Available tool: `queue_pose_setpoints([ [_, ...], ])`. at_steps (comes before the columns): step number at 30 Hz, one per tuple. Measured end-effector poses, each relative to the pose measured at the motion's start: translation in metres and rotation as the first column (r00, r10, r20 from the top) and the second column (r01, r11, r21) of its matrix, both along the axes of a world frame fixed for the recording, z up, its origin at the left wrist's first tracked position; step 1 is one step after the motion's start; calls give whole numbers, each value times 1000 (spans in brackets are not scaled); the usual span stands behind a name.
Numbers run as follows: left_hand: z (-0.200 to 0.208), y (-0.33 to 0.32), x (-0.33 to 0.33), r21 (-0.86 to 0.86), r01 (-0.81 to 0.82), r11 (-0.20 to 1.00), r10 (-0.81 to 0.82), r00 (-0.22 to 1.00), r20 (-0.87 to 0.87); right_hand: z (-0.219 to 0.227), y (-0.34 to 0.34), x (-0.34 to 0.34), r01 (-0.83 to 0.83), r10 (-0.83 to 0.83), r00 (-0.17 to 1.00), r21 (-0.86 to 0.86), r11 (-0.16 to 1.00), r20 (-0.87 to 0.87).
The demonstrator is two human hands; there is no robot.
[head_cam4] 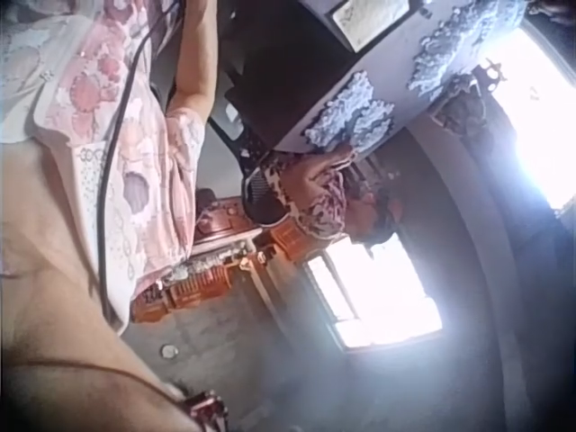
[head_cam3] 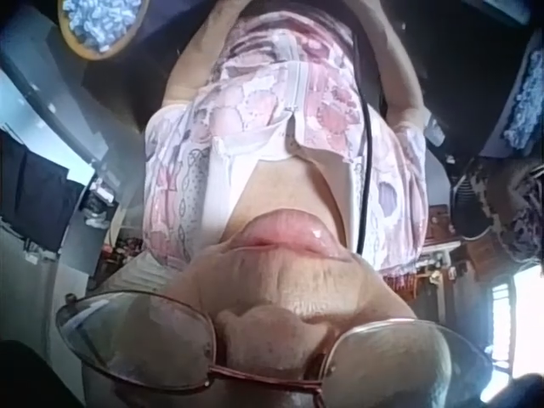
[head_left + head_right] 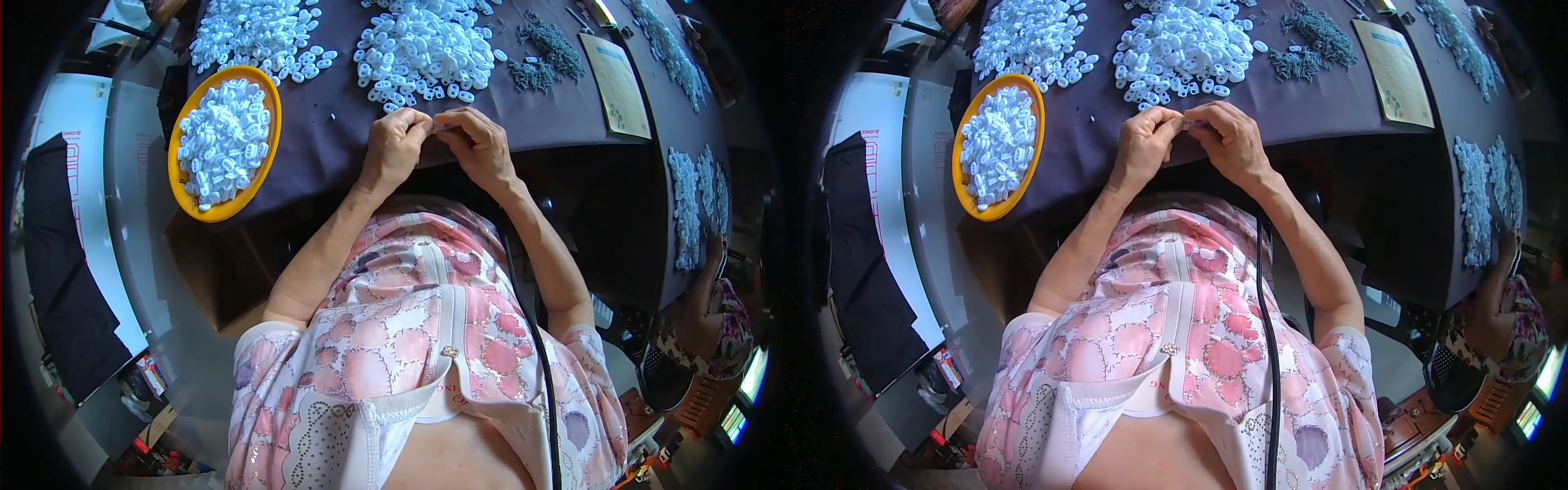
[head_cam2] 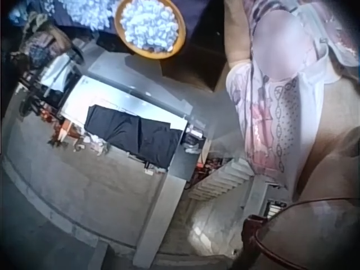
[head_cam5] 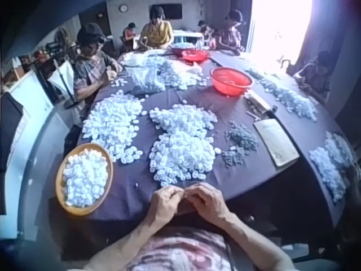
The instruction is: The person assembles plastic cord locks by inserting small pieces into the toggle components by hand.
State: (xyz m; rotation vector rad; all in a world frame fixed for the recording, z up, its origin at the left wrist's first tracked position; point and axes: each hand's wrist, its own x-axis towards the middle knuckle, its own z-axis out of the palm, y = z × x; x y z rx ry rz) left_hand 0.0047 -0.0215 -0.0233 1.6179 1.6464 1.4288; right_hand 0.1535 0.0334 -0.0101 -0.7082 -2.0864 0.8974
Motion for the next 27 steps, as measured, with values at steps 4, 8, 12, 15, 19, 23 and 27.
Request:
queue_pose_setpoints([
  [4, 14, -3, 1, -326, 105, 940, 30, 923, 384, 5, -6, -2, 40, -40, 998, -13, 999, 50],
  [8, 13, -3, 0, -308, 82, 948, 13, 956, 294, -2, -4, -3, 54, -54, 999, -49, 997, 7],
  [12, 15, -2, -1, -353, 81, 932, 28, 956, 292, -2, -3, -4, 52, -52, 999, 28, 998, 3],
  [15, 10, -2, -2, -330, 67, 942, 32, 958, 286, -5, -2, -4, 55, -55, 998, 30, 998, -10],
  [19, 12, -2, -2, -318, 69, 946, 24, 960, 279, -5, -3, -4, 62, -62, 998, 12, 998, -8],
  [23, 13, -2, -3, -327, 85, 941, 10, 960, 279, -4, -3, -5, 59, -59, 998, 38, 998, -2],
  [27, 15, -1, -3, -341, 91, 936, -2, 967, 253, -3, -3, -5, 36, -37, 999, 54, 998, 24],
])
